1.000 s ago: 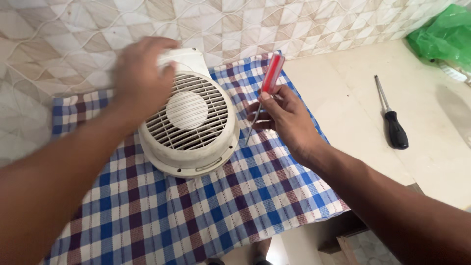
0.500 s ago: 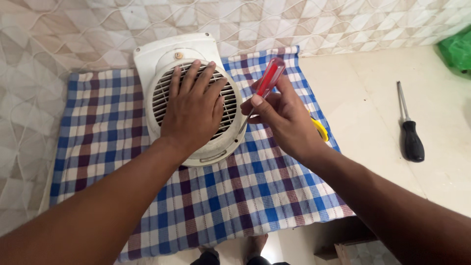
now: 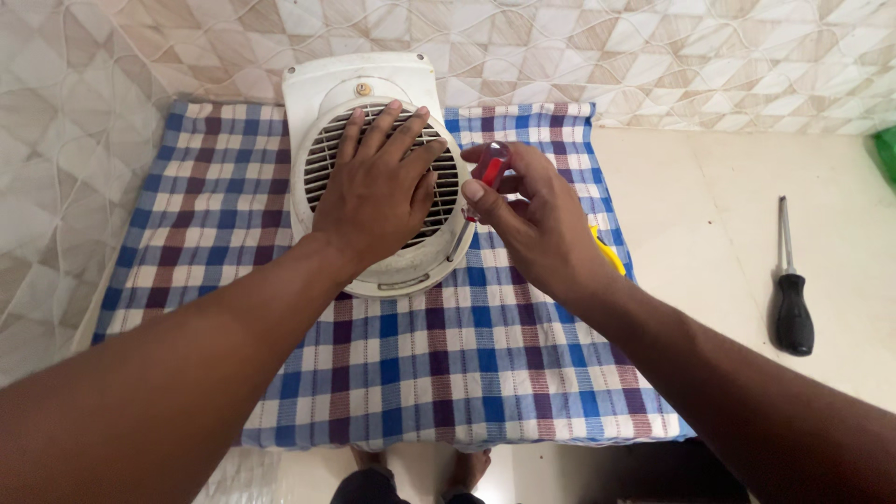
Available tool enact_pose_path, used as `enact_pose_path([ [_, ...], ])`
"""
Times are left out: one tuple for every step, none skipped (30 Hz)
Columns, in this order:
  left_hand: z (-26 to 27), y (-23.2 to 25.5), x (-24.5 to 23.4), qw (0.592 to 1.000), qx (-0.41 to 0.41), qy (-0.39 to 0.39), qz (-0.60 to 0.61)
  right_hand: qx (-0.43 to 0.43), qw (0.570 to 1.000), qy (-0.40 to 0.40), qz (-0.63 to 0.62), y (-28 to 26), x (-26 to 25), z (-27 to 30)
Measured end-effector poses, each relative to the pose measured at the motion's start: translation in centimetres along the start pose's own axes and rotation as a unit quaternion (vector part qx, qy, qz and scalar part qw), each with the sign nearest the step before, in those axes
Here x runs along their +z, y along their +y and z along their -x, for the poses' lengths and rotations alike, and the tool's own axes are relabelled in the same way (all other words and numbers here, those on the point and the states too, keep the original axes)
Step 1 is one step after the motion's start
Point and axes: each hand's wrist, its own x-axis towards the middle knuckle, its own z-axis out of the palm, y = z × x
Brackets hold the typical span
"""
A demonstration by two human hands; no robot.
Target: The person uses a screwdriver to remove screws from the front grille of a white electric fan. They then separate the front cover from the main body, remove the fan blade, and begin unscrewing the motor assembly from the housing.
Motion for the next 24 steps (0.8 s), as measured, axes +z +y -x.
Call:
enact_pose_path([
  [0.0,0.0,0.0,1.0,0.003,0.002,-0.006,-0.012,1.0,0.002,0.014,-0.3,-0.1,0.0],
  [0.0,0.0,0.0,1.0,0.006,0.003,-0.011,-0.023,0.999,0.004,0.028,-0.5,-0.1,0.0],
  [0.0,0.0,0.0,1.0,0.009,0.003,-0.015,-0.033,0.999,0.006,0.043,-0.7,-0.2,0.1],
  [0.0,0.0,0.0,1.0,0.007,0.003,-0.014,-0.061,0.997,0.009,0.052,-0.9,-0.3,0.1],
  [-0.1,0.0,0.0,1.0,0.007,0.003,-0.014,-0.089,0.994,0.014,0.062,-1.1,-0.4,0.2],
  [-0.2,0.1,0.0,1.0,0.008,0.003,-0.013,-0.117,0.99,0.018,0.071,-1.3,-0.4,0.4],
  [-0.3,0.2,0.0,1.0,0.003,0.001,-0.01,-0.102,0.991,0.03,0.081,-1.4,-0.4,0.4],
  [-0.5,0.3,0.0,1.0,-0.003,-0.001,-0.008,-0.087,0.991,0.042,0.091,-1.6,-0.3,0.3],
  [-0.6,0.3,0.0,1.0,-0.008,-0.003,-0.006,-0.072,0.991,0.053,0.1,-1.7,-0.1,0.2],
  [-0.6,0.3,0.0,1.0,-0.014,-0.004,-0.006,-0.079,0.991,0.056,0.094,-1.9,0.1,0.1],
  [-0.6,0.4,0.0,1.0,-0.018,-0.006,-0.005,-0.084,0.991,0.06,0.089,-2.0,0.3,-0.1],
  [-0.5,0.4,0.0,1.0,-0.022,-0.007,-0.004,-0.09,0.99,0.065,0.084,-2.1,0.4,-0.3],
  [-0.6,0.5,0.0,1.0,-0.022,-0.003,-0.008,-0.084,0.993,0.059,0.052,-2.1,0.6,-0.5],
  [-0.6,0.6,0.1,1.0,-0.022,0.001,-0.012,-0.077,0.995,0.053,0.021,-2.2,0.9,-0.6],
  [-0.6,0.7,0.1,1.0,-0.024,0.005,-0.016,-0.071,0.996,0.045,-0.011,-2.2,1.2,-0.7],
  [-0.6,0.6,0.1,1.0,-0.024,0.009,-0.008,-0.098,0.994,0.048,-0.007,-2.3,1.2,-0.8],
  [-0.6,0.5,0.1,1.0,-0.025,0.011,0.0,-0.124,0.991,0.05,-0.004,-2.3,1.3,-1.0],
  [-0.5,0.3,0.1,1.0,-0.027,0.012,0.008,-0.151,0.987,0.051,-0.001,-2.4,1.4,-1.1],
  [-0.4,0.2,0.2,0.999,-0.025,0.019,0.012,-0.142,0.987,0.074,0.029,-2.4,1.5,-1.1],
  [-0.3,0.0,0.2,0.999,-0.023,0.025,0.016,-0.133,0.985,0.096,0.059,-2.4,1.5,-1.0],
  [-0.2,0.2,0.4,0.999,-0.02,0.03,0.023,-0.12,0.981,0.119,0.091,-2.3,1.4,-0.7],
  [0.2,0.3,0.4,0.999,-0.027,0.026,0.024,-0.091,0.986,0.121,0.071,-2.2,1.6,-0.4],
  [0.1,0.2,0.4,0.999,-0.029,0.023,0.024,-0.065,0.988,0.129,0.051,-2.1,1.7,-0.3],
  [-0.1,0.2,0.4,0.999,-0.031,0.021,0.023,-0.04,0.989,0.138,0.03,-2.0,1.6,-0.2],
])
